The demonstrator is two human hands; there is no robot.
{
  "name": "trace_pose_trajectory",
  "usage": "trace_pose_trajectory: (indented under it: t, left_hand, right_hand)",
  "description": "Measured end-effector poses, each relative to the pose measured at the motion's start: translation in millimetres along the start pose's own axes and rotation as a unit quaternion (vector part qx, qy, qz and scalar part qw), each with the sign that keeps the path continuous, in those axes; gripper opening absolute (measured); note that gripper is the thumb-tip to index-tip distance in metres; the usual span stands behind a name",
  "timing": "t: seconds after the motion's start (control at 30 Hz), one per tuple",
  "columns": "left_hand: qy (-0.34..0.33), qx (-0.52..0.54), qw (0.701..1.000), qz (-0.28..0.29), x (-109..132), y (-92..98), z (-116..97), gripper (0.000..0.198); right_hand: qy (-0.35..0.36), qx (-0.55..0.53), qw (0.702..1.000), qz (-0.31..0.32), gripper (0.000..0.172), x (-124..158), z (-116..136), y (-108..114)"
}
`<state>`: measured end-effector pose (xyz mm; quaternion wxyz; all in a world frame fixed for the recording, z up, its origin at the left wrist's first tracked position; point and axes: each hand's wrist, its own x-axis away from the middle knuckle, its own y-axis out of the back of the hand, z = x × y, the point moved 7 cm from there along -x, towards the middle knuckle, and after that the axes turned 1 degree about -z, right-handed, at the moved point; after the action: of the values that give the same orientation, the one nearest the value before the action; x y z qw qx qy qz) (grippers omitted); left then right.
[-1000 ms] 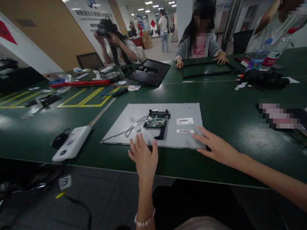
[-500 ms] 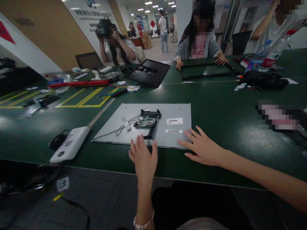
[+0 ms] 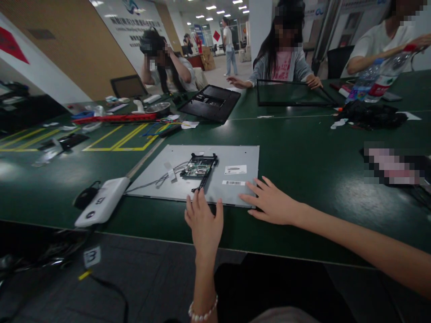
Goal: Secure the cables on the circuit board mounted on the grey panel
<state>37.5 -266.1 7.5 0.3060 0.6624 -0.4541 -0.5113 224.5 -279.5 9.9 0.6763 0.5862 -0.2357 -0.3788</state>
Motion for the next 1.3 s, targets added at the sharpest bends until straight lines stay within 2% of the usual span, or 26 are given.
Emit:
trace_pose_trajectory:
  t: [0.17,0.27,0.37,0.47,0.57,0.67,0.83,1.0,1.1,1.3]
  left_hand:
    - [0.001,-0.013,1.000,-0.001,3,-1.0,0,0.059]
    - [-0.017,-0.048,0.999,-0.009,-1,4.6,-4,0.059]
    - [-0.063,-0.085,0.994,-0.011,-15,14.1,-12,0.057]
    - [-0.070,-0.141,0.987,0.027,-35,16.7,-11,0.048]
    - [-0.071,-0.213,0.971,0.078,-56,9.0,-6,0.040]
    - [-0.096,-0.254,0.957,0.103,-78,-4.3,-1,0.035]
    - [-0.133,-0.249,0.946,0.158,-129,-33.4,11,0.032]
    - [-0.120,-0.239,0.944,0.194,-177,-51.8,20,0.036]
    - [-0.101,-0.228,0.950,0.187,-186,-54.9,21,0.038]
    - [-0.098,-0.204,0.957,0.181,-178,-52.3,19,0.042]
  right_hand:
    - [-0.024,0.007,1.000,-0.012,0.048,-6,1,1]
    - [-0.034,-0.008,0.999,-0.023,0.046,-9,3,-3]
    - [-0.038,-0.036,0.998,-0.030,0.047,-9,3,-8]
    - [-0.045,-0.061,0.997,-0.036,0.049,-8,1,-12]
    - [-0.046,-0.073,0.995,-0.040,0.049,-7,0,-13]
    - [-0.046,-0.082,0.995,-0.039,0.049,-6,0,-13]
    - [-0.054,-0.094,0.994,-0.030,0.051,-6,-1,-11]
    - [-0.060,-0.107,0.992,-0.029,0.052,-6,-3,-9]
    - [-0.060,-0.104,0.992,-0.027,0.052,-6,-3,-8]
    - [-0.057,-0.104,0.993,-0.021,0.051,-7,-1,-6]
